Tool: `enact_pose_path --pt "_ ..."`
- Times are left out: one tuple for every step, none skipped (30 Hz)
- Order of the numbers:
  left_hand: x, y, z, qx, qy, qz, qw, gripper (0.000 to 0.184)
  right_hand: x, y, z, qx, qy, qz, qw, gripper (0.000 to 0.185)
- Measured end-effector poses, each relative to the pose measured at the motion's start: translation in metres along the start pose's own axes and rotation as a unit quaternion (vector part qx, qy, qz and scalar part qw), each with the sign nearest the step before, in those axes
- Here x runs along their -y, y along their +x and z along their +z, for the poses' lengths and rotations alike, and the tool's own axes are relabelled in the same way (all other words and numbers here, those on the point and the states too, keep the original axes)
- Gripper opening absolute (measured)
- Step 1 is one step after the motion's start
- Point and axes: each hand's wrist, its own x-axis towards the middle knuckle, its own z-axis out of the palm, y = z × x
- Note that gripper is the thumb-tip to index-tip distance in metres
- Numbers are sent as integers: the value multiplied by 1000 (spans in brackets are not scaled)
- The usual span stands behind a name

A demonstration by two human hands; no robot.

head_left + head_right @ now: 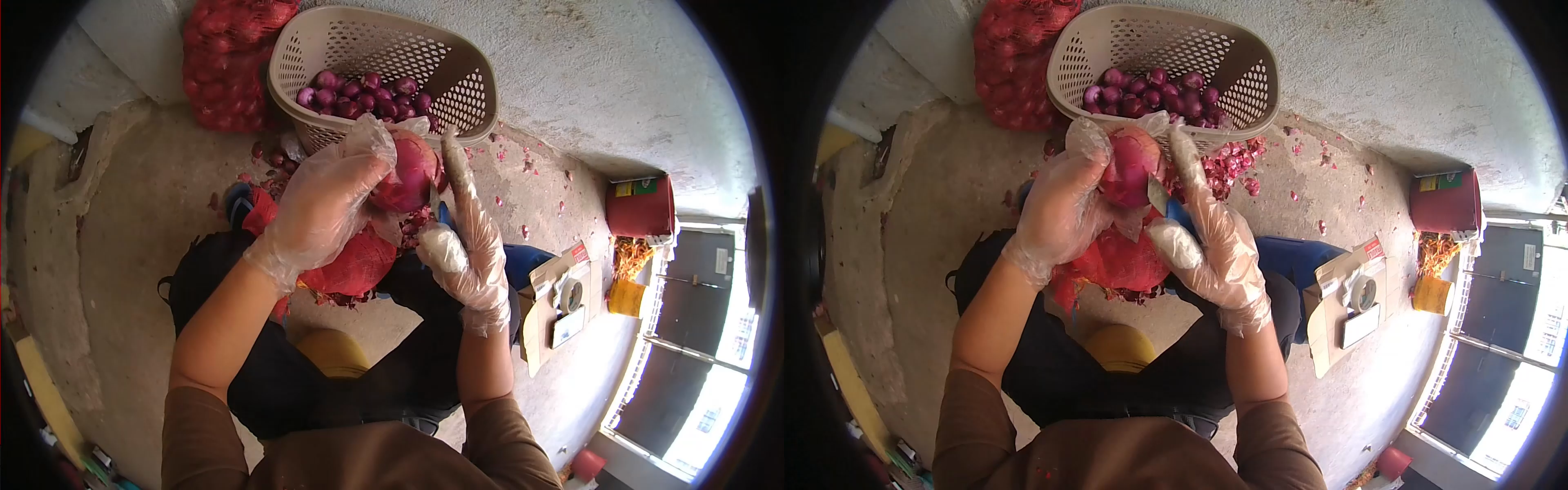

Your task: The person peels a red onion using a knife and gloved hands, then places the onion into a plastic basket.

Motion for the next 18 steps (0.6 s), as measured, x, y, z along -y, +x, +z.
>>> enact_pose_path --pt "0 0 0 -2 6 4 1000 50 4 0 0 1 5 8 1000 84" --pt "0 1 1 -3 13 8 1000 50 5 0 0 0 0 -6 1000 80" --pt "-2 1 2 -3 11 -1 1000 50 6 0 0 -1 -6 -20 1000 75" --pt "-3 0 2 -3 10 -11 1000 49 6 1 0 -6 -21 -55 998 69" --pt "-8 -2 2 -1 0 -35 999 49 6 3 1 -10 -37 -90 995 64" --pt "-10 -4 2 1 -10 -58 998 49 -2 4 1 -15 -14 -95 995 63" --pt "-9 -6 4 -12 -19 -59 998 50 -12 8 1 -21 8 -100 995 62" --pt "-6 -8 5 -24 -29 -59 998 50 -14 6 1 -29 34 -71 997 61" --pt "-4 -9 6 -36 -38 -60 997 50 -11 6 2 -38 61 -42 997 60" --pt "2 -8 0 -35 48 -35 998 51 4 1 2 -49 92 22 994 59" --pt "11 -7 -10 -34 133 -10 990 51 8 0 2 -53 111 49 991 59" --pt "11 -7 -9 -22 125 -6 992 52 11 -1 2 -58 129 77 987 60" --pt "9 -6 -8 -10 117 -2 993 53 9 -2 2 -57 136 68 987 61" --pt "5 -6 -5 14 16 -19 1000 54 5 -2 1 -56 135 44 988 66" --pt "-2 -5 -1 38 -86 -36 995 55 0 -1 1 -55 134 21 989 71" --pt "-5 -6 1 39 -88 -45 994 55 -7 1 1 -53 125 -17 991 81" --pt "-6 -6 2 40 -91 -55 994 56 -8 2 1 -51 132 -23 990 88" --pt "-8 -7 3 41 -95 -63 993 56 -9 2 2 -49 139 -30 989 96"
